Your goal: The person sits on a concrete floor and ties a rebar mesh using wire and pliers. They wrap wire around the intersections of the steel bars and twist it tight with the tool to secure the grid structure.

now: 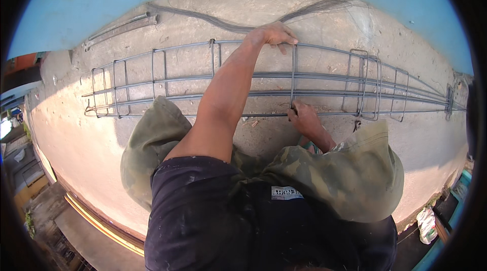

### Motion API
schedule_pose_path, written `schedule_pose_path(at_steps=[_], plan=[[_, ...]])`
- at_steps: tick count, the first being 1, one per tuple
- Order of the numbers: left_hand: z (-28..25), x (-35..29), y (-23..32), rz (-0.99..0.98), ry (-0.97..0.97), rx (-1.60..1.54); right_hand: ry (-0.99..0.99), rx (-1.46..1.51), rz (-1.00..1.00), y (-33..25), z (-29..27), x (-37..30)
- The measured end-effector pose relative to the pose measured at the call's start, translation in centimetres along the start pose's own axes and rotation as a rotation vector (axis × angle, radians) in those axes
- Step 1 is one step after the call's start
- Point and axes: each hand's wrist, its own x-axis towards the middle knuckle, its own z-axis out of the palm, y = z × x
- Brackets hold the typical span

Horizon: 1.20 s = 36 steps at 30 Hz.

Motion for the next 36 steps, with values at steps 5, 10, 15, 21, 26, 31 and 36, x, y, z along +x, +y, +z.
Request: schedule_pose_path(at_steps=[5,10,15,21,26,31,36], plan=[[-0.9,-0.7,-1.4,-0.028,0.037,-0.077,-0.059,0.192,0.008,-0.3,-0.9,-0.1],[-1.3,-1.5,-1.3,-0.024,0.076,-0.029,-0.072,0.141,-0.018,-1.2,-1.2,0.2],[-0.7,-1.1,-1.3,-0.004,0.141,0.01,-0.044,0.048,-0.008,-2.0,-0.7,0.0],[-0.7,-0.1,-1.8,-0.021,0.177,-0.024,-0.098,0.143,0.01,-3.4,-2.3,-0.2],[-0.3,0.9,-1.2,-0.039,0.205,-0.057,0.194,0.194,-0.063,0.2,-4.6,1.7],[-0.2,0.4,-1.6,-0.052,0.231,-0.089,0.135,0.448,0.191,0.1,-5.8,8.5],[-0.3,0.1,-1.1,-0.07,0.243,-0.054,0.117,1.288,0.448,0.2,-5.2,13.6]])
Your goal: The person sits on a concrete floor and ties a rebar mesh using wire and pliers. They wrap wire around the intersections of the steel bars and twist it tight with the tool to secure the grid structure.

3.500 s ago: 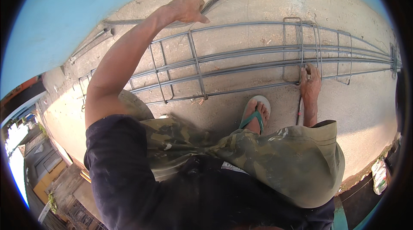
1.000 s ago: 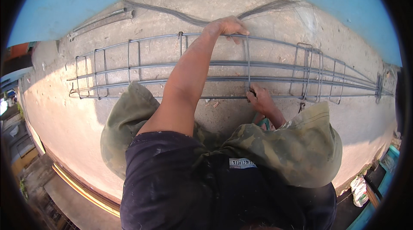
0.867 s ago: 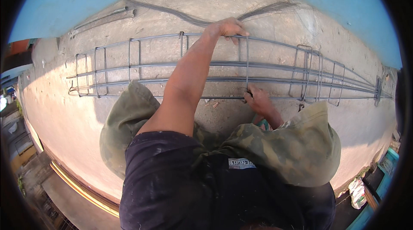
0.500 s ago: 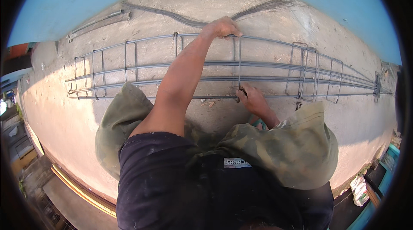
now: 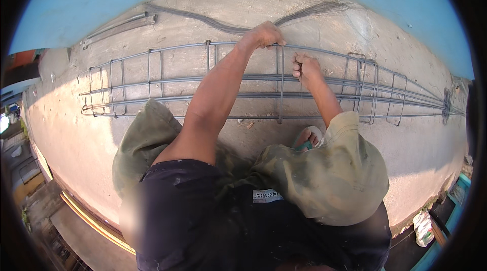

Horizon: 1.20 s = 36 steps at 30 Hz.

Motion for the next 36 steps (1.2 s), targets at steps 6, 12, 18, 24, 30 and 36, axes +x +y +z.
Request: schedule_pose_path(at_steps=[6,12,18,24,30,36], plan=[[-0.3,-0.2,-0.3,0.019,-0.022,-0.074,-0.035,0.15,0.024,0.9,2.5,2.6],[0.0,-0.6,0.3,0.001,-0.045,-0.034,-0.041,-0.016,-0.076,1.0,0.8,3.1],[-0.3,-0.9,0.0,0.02,-0.048,-0.022,-0.044,-0.142,-0.108,1.4,1.0,0.4],[-0.4,0.0,-0.9,0.031,-0.067,-0.063,-0.034,-0.111,-0.128,1.2,1.9,0.8],[-0.9,-0.2,-0.6,0.049,-0.13,-0.058,0.011,-0.32,-0.192,1.0,2.2,-0.3],[-1.3,-0.2,-1.3,0.096,-0.15,-0.054,0.0,-0.295,-0.192,1.4,3.1,-0.4]])
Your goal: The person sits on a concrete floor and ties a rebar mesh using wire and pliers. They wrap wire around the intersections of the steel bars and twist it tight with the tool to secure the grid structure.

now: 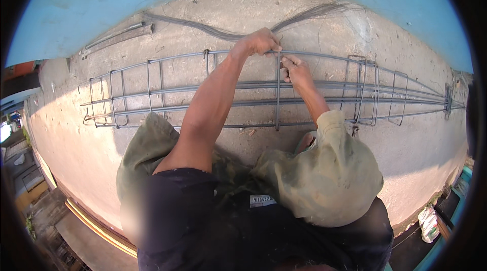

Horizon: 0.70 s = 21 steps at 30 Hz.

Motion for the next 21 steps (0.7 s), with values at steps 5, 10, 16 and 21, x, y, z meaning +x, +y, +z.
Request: schedule_pose_path(at_steps=[5,10,16,21], plan=[[0.5,-0.4,1.1,-0.027,0.092,0.047,0.017,-0.172,-0.064,0.9,-0.6,0.7],[0.8,-0.6,1.2,-0.048,0.119,0.057,-0.002,-0.085,-0.021,0.2,0.6,0.5],[0.7,-0.1,0.8,-0.029,0.1,0.04,0.055,-0.312,-0.126,1.7,-0.1,1.9],[0.6,-0.5,0.5,0.024,0.116,0.071,0.032,-0.288,-0.172,1.4,0.6,1.0]])
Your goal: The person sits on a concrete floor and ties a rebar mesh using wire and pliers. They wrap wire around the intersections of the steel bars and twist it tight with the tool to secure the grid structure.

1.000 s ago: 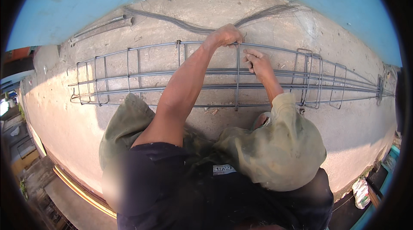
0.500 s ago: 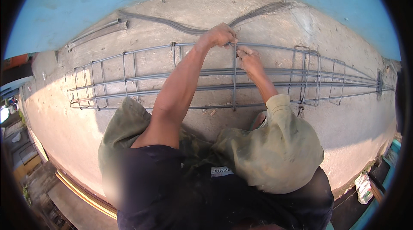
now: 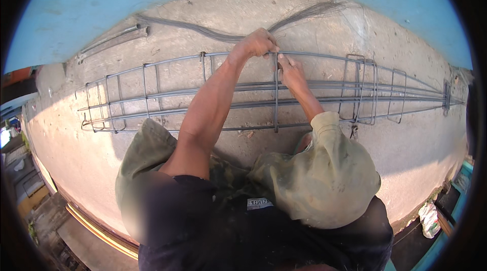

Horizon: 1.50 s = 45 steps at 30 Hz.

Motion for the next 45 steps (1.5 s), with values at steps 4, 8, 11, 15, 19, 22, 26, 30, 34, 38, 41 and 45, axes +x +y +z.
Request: schedule_pose_path(at_steps=[4,8,11,15,19,22,26,30,34,38,41,45], plan=[[0.3,-0.2,0.1,0.013,0.034,0.013,-0.066,-0.218,0.012,-3.1,-0.1,-1.9],[0.5,-0.4,0.3,0.002,0.077,-0.056,-0.061,-0.202,0.037,-3.1,-0.2,-1.5],[0.6,-0.4,0.5,-0.032,0.108,-0.155,-0.052,-0.209,-0.001,-2.7,0.0,-1.6],[0.3,-0.6,0.8,-0.21,0.154,-0.259,-0.133,-0.208,-0.007,-3.0,0.2,-1.7],[-0.5,-0.8,0.2,-0.118,0.061,-0.396,-0.134,-0.214,-0.017,-2.5,0.2,-1.5],[-1.2,-0.8,-0.9,-0.022,-0.048,-0.394,-0.115,-0.112,0.03,-2.6,0.2,-1.7],[-2.3,-0.4,-2.6,0.094,-0.221,-0.463,-0.1,-0.117,-0.024,-2.0,0.4,-1.8],[-2.6,-0.1,-2.1,0.011,-0.277,-0.496,-0.094,-0.101,0.004,-2.4,0.3,-1.9],[-2.6,0.2,-1.9,0.047,-0.292,-0.25,-0.033,-0.165,-0.124,-1.4,0.5,-1.3],[-2.8,1.1,-1.5,-0.033,-0.349,-0.125,-0.092,-0.105,-0.051,-1.8,0.2,-1.5],[-3.0,1.6,-0.9,-0.041,-0.387,-0.014,-0.106,-0.105,-0.096,-1.3,0.1,-1.0],[-2.1,1.0,-0.4,-0.059,-0.35,-0.048,-0.138,-0.044,-0.142,-1.2,-0.3,-1.1]])
